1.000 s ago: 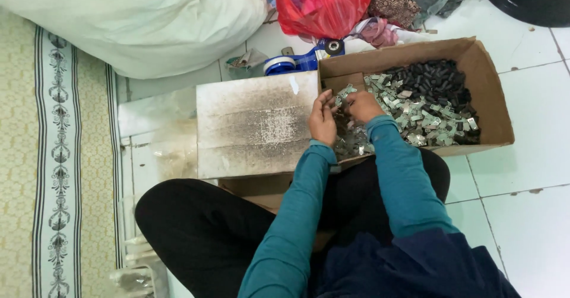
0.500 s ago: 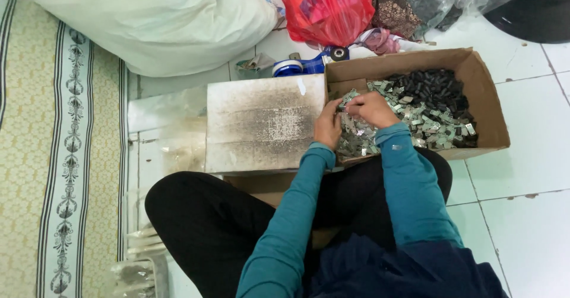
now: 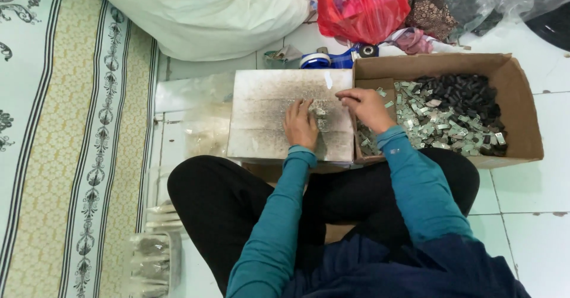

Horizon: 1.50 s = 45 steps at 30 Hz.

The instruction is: The person picks up small metal components from a box, places them into a small clear plastic bag, and then arranges several filled bags on the floor.

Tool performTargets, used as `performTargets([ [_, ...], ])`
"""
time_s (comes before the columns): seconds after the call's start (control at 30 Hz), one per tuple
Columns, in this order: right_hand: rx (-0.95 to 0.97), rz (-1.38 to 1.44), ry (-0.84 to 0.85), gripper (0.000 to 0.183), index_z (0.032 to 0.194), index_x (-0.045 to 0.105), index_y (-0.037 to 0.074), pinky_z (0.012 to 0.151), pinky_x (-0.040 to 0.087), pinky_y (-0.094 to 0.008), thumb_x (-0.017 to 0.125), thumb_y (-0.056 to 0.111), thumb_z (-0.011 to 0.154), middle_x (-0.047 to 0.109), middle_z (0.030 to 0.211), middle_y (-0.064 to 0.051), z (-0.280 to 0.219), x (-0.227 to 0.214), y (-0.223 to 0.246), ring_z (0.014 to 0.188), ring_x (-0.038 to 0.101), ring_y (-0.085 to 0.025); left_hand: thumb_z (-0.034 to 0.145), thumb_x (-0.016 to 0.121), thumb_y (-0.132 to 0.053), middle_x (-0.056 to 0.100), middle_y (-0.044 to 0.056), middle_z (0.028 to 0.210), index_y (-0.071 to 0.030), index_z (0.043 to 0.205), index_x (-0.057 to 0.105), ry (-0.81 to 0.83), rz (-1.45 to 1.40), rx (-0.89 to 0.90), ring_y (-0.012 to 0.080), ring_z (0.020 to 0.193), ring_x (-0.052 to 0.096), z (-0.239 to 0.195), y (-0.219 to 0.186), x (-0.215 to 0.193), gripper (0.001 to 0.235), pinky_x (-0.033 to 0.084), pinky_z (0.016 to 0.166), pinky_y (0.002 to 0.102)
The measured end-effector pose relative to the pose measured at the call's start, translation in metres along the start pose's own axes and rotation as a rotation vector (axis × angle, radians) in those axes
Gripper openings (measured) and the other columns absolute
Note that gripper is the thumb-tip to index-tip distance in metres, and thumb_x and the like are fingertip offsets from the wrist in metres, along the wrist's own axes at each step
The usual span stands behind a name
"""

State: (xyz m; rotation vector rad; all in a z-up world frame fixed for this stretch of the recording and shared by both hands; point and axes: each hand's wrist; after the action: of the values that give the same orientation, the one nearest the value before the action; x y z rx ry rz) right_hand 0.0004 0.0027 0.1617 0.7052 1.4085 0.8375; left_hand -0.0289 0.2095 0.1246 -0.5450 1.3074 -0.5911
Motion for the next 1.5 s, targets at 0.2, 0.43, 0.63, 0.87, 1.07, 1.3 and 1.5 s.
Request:
performTargets([
  [0.2,0.328,0.260,-0.265,0.027,0.120,0.076,0.014,0.065,0.064,-0.026,0.069,0.010,0.094,0.074,0.103,-0.012,-0.006,-0.052,-0.020,0.080,0.075,-0.018,0.101,0.058,-0.009,0.058,0.010,0.136,-0.021,0.128,0.067,0.055,-0.185,0.219,0.0368,0.133,0.056,0.013,-0.016,0.064,0.030,0.047,0.114,0.053],
  [0.43,0.598,-0.140,-0.217,0.016,0.097,0.080,0.022,0.057,0.063,-0.039,0.080,0.019,0.081,0.072,0.066,-0.008,0.031,-0.010,-0.230,0.066,0.075,-0.026,0.098,0.060,-0.004,0.053,0.013,0.145,-0.010,0.130,0.066,0.455,0.129,0.399,0.0322,0.136,0.055,0.016,-0.019,0.240,0.033,0.054,0.114,0.039],
  [0.63,0.593,-0.594,0.048,0.019,0.098,0.080,0.004,0.069,0.065,-0.048,0.063,0.008,0.090,0.077,0.088,-0.020,0.018,0.019,-0.206,0.083,0.077,-0.035,0.086,0.072,-0.009,0.061,0.013,0.117,-0.011,0.095,0.074,0.490,0.555,0.517,0.0305,0.121,0.056,0.008,-0.021,0.248,0.010,0.058,0.093,0.032],
  [0.87,0.734,-0.409,0.000,0.021,0.101,0.079,-0.001,0.083,0.062,-0.055,0.061,0.010,0.096,0.075,0.097,-0.026,0.015,0.002,-0.163,0.094,0.074,-0.043,0.092,0.066,-0.007,0.057,0.019,0.133,-0.004,0.129,0.064,0.598,0.316,0.216,0.0333,0.122,0.061,0.043,-0.038,0.217,0.036,0.058,0.102,0.042],
  [1.07,0.683,-0.207,-0.104,0.017,0.100,0.080,0.008,0.069,0.062,-0.048,0.065,0.013,0.094,0.075,0.088,-0.022,0.012,-0.031,-0.130,0.079,0.074,-0.037,0.101,0.054,-0.002,0.060,0.022,0.136,0.000,0.142,0.058,0.477,-0.074,0.147,0.0390,0.126,0.062,0.056,-0.015,0.233,0.042,0.055,0.108,0.046],
  [1.3,0.499,0.288,-0.109,0.026,0.115,0.074,0.000,0.065,0.064,-0.032,0.064,0.001,0.091,0.072,0.095,-0.023,0.006,-0.039,-0.079,0.068,0.071,-0.019,0.107,0.058,-0.036,0.071,0.018,0.124,-0.006,0.132,0.069,0.318,-0.390,0.001,0.0368,0.119,0.067,0.040,-0.037,0.176,0.041,0.055,0.103,0.047],
  [1.5,0.257,0.381,-0.040,0.023,0.114,0.075,0.004,0.071,0.062,-0.030,0.067,0.003,0.093,0.075,0.099,-0.015,0.002,-0.031,-0.022,0.075,0.069,-0.015,0.096,0.072,-0.028,0.078,0.014,0.100,-0.022,0.114,0.079,-0.072,-0.527,-0.199,0.0349,0.100,0.074,0.018,-0.042,0.111,0.019,0.062,0.085,0.048],
])
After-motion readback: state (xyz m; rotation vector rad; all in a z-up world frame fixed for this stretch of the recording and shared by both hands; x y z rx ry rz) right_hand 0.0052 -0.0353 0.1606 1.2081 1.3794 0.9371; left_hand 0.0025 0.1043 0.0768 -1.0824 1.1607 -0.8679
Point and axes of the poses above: each hand's wrist, its own z-axis towards the middle knuckle, its own x-axis out of the palm, y = z × x
